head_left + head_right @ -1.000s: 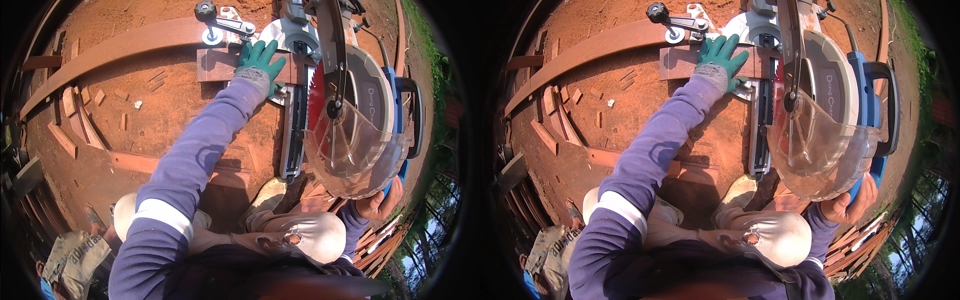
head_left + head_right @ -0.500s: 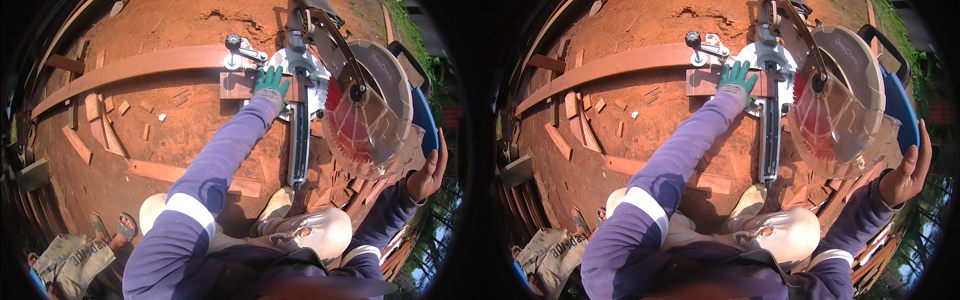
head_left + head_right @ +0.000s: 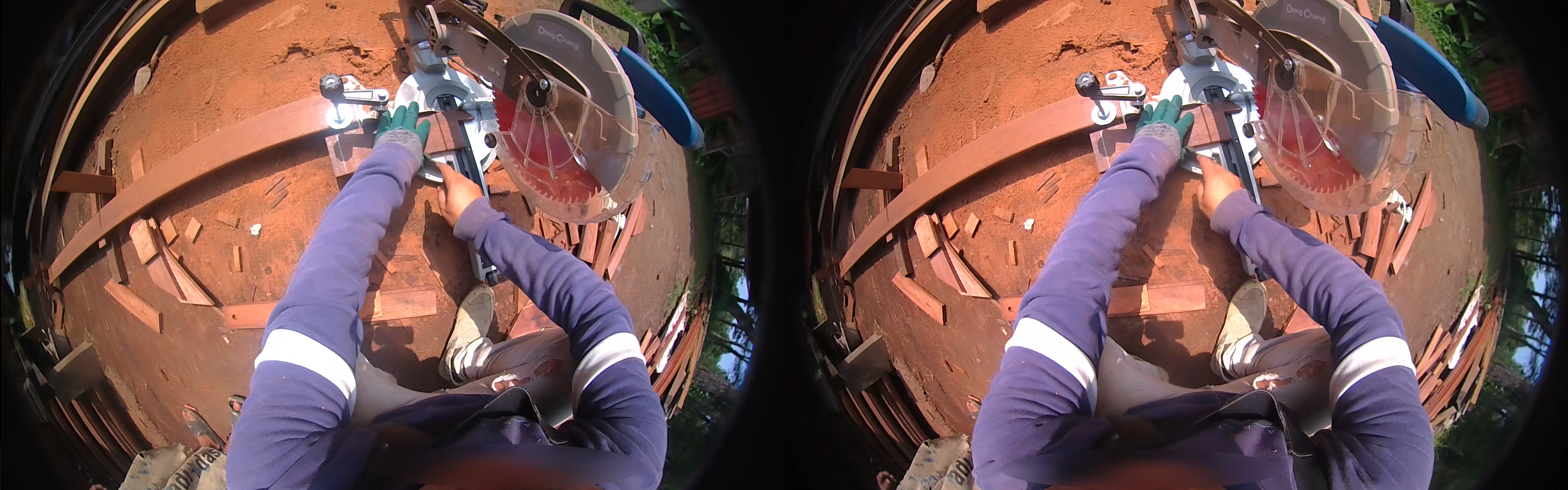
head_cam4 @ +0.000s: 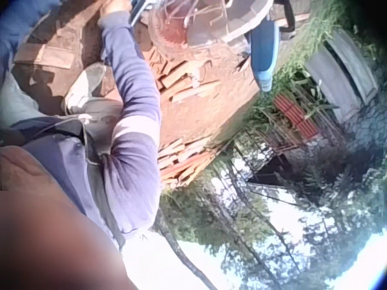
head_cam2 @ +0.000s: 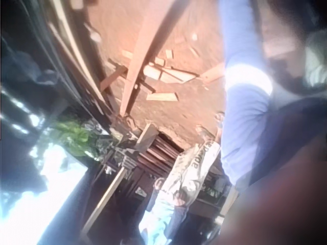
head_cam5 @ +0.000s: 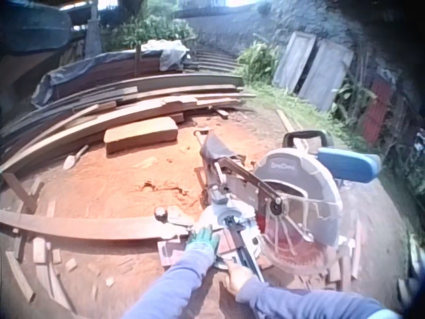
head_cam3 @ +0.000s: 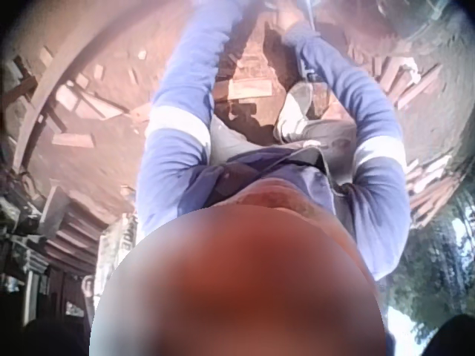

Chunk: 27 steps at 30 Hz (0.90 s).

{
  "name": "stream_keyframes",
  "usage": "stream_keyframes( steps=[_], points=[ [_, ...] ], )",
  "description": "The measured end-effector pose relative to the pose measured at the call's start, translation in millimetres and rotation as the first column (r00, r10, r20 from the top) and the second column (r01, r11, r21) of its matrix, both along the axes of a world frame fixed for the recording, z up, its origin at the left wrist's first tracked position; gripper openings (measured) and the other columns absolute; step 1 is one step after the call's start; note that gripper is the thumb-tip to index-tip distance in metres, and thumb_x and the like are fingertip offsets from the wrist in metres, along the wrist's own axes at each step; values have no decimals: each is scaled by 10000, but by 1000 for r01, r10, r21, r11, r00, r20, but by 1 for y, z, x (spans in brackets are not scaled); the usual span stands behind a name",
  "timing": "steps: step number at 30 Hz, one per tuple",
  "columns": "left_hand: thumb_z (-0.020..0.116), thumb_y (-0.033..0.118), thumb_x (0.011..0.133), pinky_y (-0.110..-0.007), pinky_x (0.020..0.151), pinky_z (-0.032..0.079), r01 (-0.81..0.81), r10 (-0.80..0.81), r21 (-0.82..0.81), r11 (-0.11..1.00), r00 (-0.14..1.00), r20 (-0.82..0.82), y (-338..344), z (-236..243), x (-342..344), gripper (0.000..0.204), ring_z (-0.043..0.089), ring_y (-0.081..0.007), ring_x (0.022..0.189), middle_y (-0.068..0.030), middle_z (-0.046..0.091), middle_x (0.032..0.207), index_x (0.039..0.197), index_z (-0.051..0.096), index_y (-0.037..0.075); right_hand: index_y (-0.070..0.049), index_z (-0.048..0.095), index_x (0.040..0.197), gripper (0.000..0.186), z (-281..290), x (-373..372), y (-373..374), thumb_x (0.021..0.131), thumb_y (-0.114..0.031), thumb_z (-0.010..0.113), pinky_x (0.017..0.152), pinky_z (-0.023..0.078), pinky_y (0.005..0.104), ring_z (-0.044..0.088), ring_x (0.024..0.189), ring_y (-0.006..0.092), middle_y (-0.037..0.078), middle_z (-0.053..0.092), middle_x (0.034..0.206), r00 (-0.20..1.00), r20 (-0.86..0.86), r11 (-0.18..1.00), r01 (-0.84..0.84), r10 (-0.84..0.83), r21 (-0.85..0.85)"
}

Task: The person uses a miter saw to cut several pieces of wood. They position each piece, lower the saw blade to cut, and then remove the cut pieces, repeating the process multiple times.

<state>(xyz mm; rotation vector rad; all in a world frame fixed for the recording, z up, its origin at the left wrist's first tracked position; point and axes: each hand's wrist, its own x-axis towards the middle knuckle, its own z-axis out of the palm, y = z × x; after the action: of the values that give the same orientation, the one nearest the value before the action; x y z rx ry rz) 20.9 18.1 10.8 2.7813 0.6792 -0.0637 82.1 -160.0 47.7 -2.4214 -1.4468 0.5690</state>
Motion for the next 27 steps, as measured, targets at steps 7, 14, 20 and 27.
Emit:
stream_keyframes(
  steps=[7, 14, 20, 27],
  points=[
    [715, 315, 895, -512, 1278, 171, 15, -15, -11, 1000, 1000, 9, 1, -3, 0, 677, 234, -352, 1561, -143, 254, 1689, 1517, 475, 197, -152, 486, 1515, 561, -92, 19, 34, 975, -198, 634, 864, 554, 492, 695, 961, 400, 168, 687, 1148, 985, 112, 977, 107, -130, 185],
    [677, 372, 928, -448, 1163, 396, 215, -204, -62, 975, 968, 148, 18, 21, -42, 560, 486, -340, 1399, -144, 488, 1542, 1430, 559, 153, -136, 587, 1433, 511, -99, 31, 38, 959, -292, 698, 773, 571, 467, 707, 873, 385, 171, 724, 1022, 983, 170, 945, 15, -74, 325],
    [577, 519, 971, -419, 974, 524, -247, 175, -542, 803, 968, -182, 75, 61, -107, 447, 711, -344, 1039, -153, 756, 1113, 1145, 770, 155, -102, 629, 1390, 497, -99, 38, 42, 953, -316, 732, 724, 574, 453, 713, 828, 385, 198, 729, 962, 978, 208, 937, -45, -29, 346],
    [658, 414, 948, -425, 965, 538, -444, 541, -534, 719, 841, 28, 127, 8, -110, 581, 694, -349, 1140, -186, 674, 1333, 1443, 567, 125, -95, 619, 1399, 506, -96, 38, 42, 951, -301, 735, 708, 573, 441, 709, 814, 389, 201, 722, 948, 985, 170, 917, -61, -7, 395]
  ],
)
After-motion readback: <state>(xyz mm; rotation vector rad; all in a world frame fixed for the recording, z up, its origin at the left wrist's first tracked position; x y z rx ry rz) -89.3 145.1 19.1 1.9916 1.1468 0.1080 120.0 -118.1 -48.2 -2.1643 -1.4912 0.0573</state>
